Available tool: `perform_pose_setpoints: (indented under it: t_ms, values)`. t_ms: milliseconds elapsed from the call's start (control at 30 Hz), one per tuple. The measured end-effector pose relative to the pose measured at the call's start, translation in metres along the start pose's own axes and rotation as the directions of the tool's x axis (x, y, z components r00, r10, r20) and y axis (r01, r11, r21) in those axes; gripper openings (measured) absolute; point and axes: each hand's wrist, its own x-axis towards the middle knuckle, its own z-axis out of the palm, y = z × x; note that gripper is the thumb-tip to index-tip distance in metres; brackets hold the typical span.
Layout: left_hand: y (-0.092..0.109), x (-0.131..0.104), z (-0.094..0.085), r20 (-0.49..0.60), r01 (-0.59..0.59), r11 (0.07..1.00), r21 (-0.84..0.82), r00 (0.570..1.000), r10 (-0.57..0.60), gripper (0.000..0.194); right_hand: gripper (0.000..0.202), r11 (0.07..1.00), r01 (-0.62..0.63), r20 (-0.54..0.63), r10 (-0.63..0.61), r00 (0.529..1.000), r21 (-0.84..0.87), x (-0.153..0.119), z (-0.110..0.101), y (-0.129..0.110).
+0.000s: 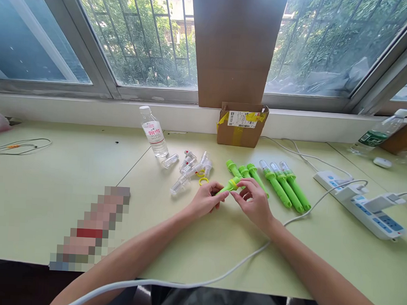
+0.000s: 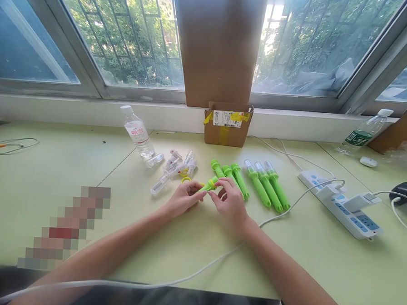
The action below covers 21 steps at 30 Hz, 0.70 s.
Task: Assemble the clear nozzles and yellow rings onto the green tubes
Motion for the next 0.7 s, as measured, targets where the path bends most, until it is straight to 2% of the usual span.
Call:
perform_pose_setpoints:
  t_ms: [700]
  values:
    - [0.008,0.002,-0.011,0.210,0.086,0.980,-0.180,0.976,-0.047,0.036,0.015,0.998,0.044,-0.006,-0.044,0.999,0.035,-0.001,0.000,-0.003]
